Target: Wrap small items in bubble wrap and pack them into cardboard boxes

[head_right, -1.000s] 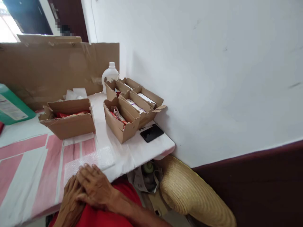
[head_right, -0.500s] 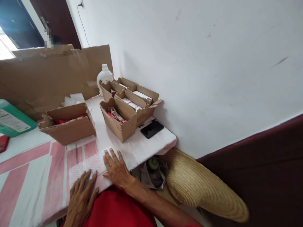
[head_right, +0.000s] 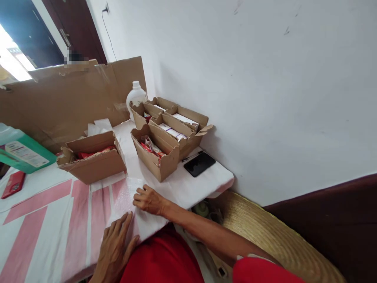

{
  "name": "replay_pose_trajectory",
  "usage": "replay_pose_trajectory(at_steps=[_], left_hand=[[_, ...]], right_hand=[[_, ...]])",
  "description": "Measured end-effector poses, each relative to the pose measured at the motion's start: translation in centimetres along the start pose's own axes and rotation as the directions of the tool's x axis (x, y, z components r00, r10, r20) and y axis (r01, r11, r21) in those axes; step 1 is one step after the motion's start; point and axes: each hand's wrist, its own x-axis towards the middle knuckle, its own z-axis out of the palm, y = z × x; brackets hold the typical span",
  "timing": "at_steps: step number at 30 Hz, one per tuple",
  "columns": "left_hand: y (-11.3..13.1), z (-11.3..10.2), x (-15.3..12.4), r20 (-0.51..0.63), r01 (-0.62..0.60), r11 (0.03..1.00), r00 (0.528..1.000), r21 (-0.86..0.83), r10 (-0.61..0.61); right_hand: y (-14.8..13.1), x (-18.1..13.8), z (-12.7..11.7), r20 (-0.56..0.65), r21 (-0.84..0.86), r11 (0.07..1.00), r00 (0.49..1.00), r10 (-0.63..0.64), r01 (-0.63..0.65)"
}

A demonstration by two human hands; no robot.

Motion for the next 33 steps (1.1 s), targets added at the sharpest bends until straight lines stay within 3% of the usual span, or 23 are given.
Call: replay_pose_trajectory(at_steps=[4,8,11,14,16,18,20,22,24,26,28,31,33], left_hand=[[-0.1,-0.1,1.2,0.090,-0.023,0.992,0.995,-0.125,0.034],[-0.6,-0.6,1.0,0.113,-0.014,0.953,0.992,-0.302,0.051],[-1.0,-1.4,0.6,0.141,0.107,0.885,0.989,-0.452,-0.047],[-1.5,-2.5,0.7,0.245,0.316,0.730,0.947,-0.606,-0.207],[-1.9,-3.2,1.1,0.320,0.428,0.562,0.904,-0.708,-0.284],[-2.5,-3.6,1.6,0.374,0.492,0.381,0.861,-0.782,-0.344],[-3.3,-4.0,2.0,0.396,0.518,0.279,0.830,-0.808,-0.392],[-4.2,-4.4,2.0,0.349,0.513,0.324,0.824,-0.795,-0.447],[-4.9,-5.0,1.5,0.252,0.477,0.483,0.852,-0.734,-0.459],[-5.3,-5.6,0.7,0.202,0.405,0.660,0.909,-0.633,-0.364],[-5.3,-5.8,-0.3,0.232,0.303,0.791,0.950,-0.532,-0.208],[-5.1,-5.2,-1.3,0.213,0.159,0.889,0.974,-0.430,-0.071],[-5.2,-4.3,-1.5,0.148,0.135,0.904,0.986,-0.407,-0.081]], right_hand=[[0.7,-0.4,-0.7,-0.013,0.014,0.999,0.999,0.047,-0.047],[-2.4,-1.8,-1.7,-0.046,0.156,0.987,0.998,0.040,-0.033],[-4.8,-2.7,-1.6,-0.093,0.243,0.969,0.993,0.066,-0.042],[-6.1,-3.0,-1.0,-0.158,0.175,0.984,0.985,0.071,-0.042],[-6.4,-3.0,-0.8,-0.193,0.107,0.994,0.981,0.003,0.018],[-6.6,-2.8,-0.6,-0.200,0.082,0.993,0.977,-0.071,0.088],[-6.7,-2.7,-0.3,-0.202,0.095,0.987,0.973,-0.109,0.130],[-6.8,-2.8,0.2,-0.237,0.139,0.982,0.967,-0.091,0.126],[-6.9,-3.2,0.8,-0.290,0.239,0.968,0.957,-0.008,0.080],[-7.1,-3.7,1.2,-0.306,0.393,0.919,0.943,0.127,0.004],[-7.3,-4.0,1.3,-0.289,0.540,0.839,0.922,0.256,-0.064],[-7.7,-4.3,1.1,-0.250,0.678,0.722,0.880,0.403,-0.138],[-7.9,-4.2,0.8,-0.209,0.730,0.655,0.850,0.484,-0.194]])
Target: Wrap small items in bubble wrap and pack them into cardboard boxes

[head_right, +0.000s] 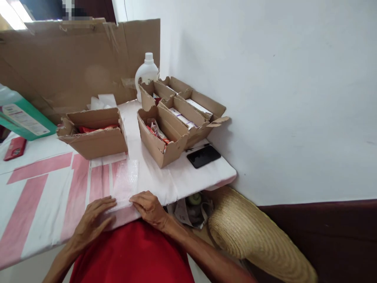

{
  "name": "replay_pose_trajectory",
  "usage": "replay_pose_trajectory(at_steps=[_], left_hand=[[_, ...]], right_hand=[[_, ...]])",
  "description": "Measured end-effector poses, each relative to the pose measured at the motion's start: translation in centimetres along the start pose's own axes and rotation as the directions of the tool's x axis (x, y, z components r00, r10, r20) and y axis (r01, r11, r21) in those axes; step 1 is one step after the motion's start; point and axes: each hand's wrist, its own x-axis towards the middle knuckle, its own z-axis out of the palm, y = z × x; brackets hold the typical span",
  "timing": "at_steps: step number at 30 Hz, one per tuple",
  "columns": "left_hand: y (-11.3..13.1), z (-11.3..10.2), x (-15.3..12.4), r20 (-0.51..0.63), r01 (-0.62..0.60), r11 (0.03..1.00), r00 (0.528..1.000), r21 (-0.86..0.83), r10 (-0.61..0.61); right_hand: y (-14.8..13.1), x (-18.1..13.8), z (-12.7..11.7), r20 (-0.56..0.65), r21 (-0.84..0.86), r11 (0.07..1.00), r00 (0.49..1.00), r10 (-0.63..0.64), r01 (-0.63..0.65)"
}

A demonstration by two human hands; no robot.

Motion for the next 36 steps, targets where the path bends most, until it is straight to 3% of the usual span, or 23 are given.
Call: replay_pose_trajectory(at_steps=[3,8,12,19,21,23,26,28,31,33,36], left_hand=[[-0.3,1.1,0.7,-0.125,0.109,0.994,0.986,-0.012,-0.109],[1.1,2.8,2.1,-0.227,0.271,0.962,0.938,0.011,-0.262],[1.9,4.2,3.1,-0.260,0.351,0.935,0.909,0.052,-0.327],[2.2,5.4,3.6,-0.353,0.387,0.916,0.876,0.109,-0.328],[2.8,5.2,3.3,-0.423,0.380,0.913,0.859,0.147,-0.289],[3.5,5.1,3.0,-0.478,0.311,0.916,0.864,0.253,-0.162],[4.1,5.4,2.8,-0.358,0.043,0.894,0.924,0.447,0.135],[3.9,5.8,2.9,-0.262,-0.083,0.876,0.937,0.475,0.231],[2.9,6.2,3.2,-0.224,-0.084,0.901,0.955,0.426,0.195],[2.2,6.2,3.3,-0.202,-0.065,0.928,0.968,0.367,0.148],[1.4,5.9,3.4,-0.181,-0.080,0.962,0.975,0.261,0.130]], right_hand=[[-0.6,0.3,0.1,-0.041,0.078,0.984,0.986,0.164,-0.161],[-1.4,1.3,1.1,-0.221,0.104,0.919,0.892,0.395,-0.381],[-1.4,1.8,1.8,-0.330,0.024,0.903,0.849,0.412,-0.429],[0.0,1.7,1.9,-0.347,0.003,0.884,0.829,0.439,-0.467],[0.4,1.7,2.0,-0.347,-0.015,0.890,0.837,0.422,-0.455],[0.7,1.7,2.2,-0.342,-0.022,0.898,0.847,0.407,-0.440],[0.9,1.7,2.4,-0.334,-0.040,0.904,0.859,0.389,-0.425],[0.8,1.5,2.1,-0.325,-0.050,0.910,0.868,0.375,-0.412],[0.4,0.9,0.7,-0.223,-0.106,0.944,0.933,0.283,-0.311],[0.4,0.6,-0.6,-0.040,-0.190,0.965,0.984,0.176,-0.181],[1.1,1.0,-2.0,0.209,-0.265,0.964,0.974,0.091,-0.034]])
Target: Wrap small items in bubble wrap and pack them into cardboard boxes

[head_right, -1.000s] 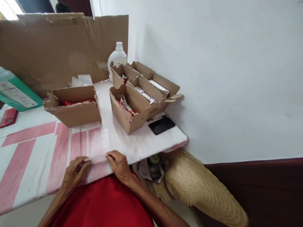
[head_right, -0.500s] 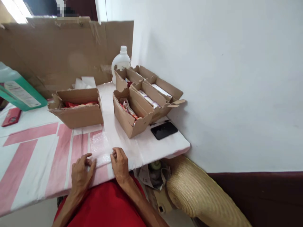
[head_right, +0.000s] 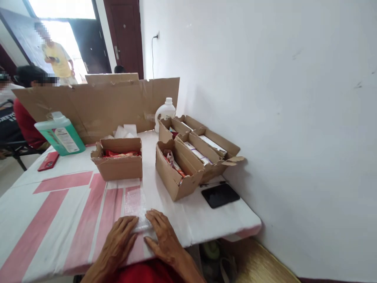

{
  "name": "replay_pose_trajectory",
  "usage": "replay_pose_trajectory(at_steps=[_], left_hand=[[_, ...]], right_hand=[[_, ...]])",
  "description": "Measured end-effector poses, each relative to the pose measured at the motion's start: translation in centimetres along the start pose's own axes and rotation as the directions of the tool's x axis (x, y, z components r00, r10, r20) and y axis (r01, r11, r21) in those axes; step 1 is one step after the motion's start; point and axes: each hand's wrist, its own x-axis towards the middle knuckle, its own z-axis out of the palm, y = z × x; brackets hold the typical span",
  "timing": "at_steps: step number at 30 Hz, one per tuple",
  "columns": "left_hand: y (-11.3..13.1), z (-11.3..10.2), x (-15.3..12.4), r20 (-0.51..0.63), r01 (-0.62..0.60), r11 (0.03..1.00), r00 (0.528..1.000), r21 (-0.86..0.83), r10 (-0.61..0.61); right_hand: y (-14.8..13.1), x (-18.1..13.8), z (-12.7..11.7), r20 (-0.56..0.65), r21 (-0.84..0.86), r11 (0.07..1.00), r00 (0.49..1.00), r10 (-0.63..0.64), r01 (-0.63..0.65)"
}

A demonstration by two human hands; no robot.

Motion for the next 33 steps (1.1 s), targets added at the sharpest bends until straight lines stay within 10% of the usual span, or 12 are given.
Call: replay_pose_trajectory(at_steps=[7,13,24,28,33], left_hand=[[-1.4,-0.5,0.7,0.038,0.106,0.948,0.994,-0.299,-0.099],[-1.5,-1.5,1.3,0.016,0.267,0.836,0.955,-0.480,-0.296],[-1.4,-0.6,2.7,-0.071,0.574,0.745,0.774,-0.340,-0.629],[-0.8,-0.3,2.4,-0.306,0.454,0.890,0.841,-0.050,-0.446],[-0.8,2.2,1.1,-0.095,0.081,0.964,0.994,0.252,-0.058]], right_hand=[[1.9,3.9,0.1,-0.069,0.071,0.995,0.995,-0.069,0.074],[0.9,4.5,0.8,-0.174,0.255,0.963,0.976,0.129,-0.082],[-0.2,6.4,5.0,-0.386,0.088,0.944,0.863,0.326,-0.317],[-0.3,6.9,5.1,-0.381,0.017,0.939,0.866,0.324,-0.343],[-1.0,6.6,5.3,-0.414,-0.104,0.935,0.869,0.269,-0.339]])
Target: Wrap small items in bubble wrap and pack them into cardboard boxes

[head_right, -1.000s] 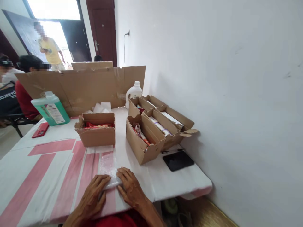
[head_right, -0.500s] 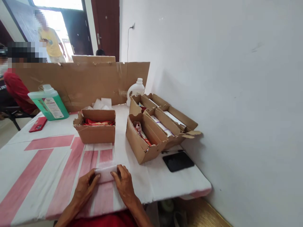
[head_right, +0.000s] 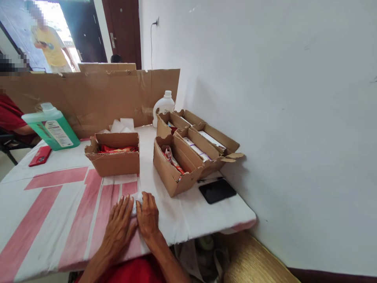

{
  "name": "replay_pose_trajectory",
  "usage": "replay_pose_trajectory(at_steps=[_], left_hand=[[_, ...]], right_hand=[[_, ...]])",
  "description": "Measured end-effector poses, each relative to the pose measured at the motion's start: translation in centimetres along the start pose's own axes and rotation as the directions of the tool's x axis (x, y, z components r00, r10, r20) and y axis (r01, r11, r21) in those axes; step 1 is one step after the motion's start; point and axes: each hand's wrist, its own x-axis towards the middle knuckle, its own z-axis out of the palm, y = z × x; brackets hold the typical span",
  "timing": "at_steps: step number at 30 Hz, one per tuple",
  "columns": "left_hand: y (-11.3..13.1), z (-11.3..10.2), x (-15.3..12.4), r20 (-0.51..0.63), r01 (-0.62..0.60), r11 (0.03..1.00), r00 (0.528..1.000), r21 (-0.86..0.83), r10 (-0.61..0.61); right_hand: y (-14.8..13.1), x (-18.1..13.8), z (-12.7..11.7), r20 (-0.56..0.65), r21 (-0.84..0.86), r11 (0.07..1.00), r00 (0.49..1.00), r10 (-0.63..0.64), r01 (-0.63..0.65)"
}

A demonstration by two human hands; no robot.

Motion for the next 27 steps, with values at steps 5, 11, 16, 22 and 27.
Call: replay_pose_trajectory(at_steps=[5,11,16,22,27], left_hand=[[-0.4,2.3,-1.2,0.025,-0.040,0.997,0.999,0.061,0.039],[-1.8,1.4,-0.2,0.116,-0.035,0.999,0.993,0.009,0.034],[-3.6,0.0,1.4,0.210,-0.083,0.996,0.974,-0.039,0.089],[-4.2,-1.6,3.2,0.231,-0.198,0.980,0.953,-0.006,0.194],[-4.1,-5.2,5.9,0.399,-0.079,0.955,0.896,-0.287,0.194]], right_hand=[[-0.2,-1.4,0.0,0.228,-0.009,0.955,0.931,-0.286,0.296],[1.4,-1.4,-1.3,0.416,0.012,0.962,0.873,-0.254,0.274],[2.4,-0.4,-1.7,0.463,0.033,0.941,0.830,-0.312,0.336],[1.5,1.8,-0.1,0.389,-0.171,0.816,0.798,-0.460,0.553],[-0.4,5.4,-3.6,0.528,-0.158,0.780,0.719,-0.452,0.606]])
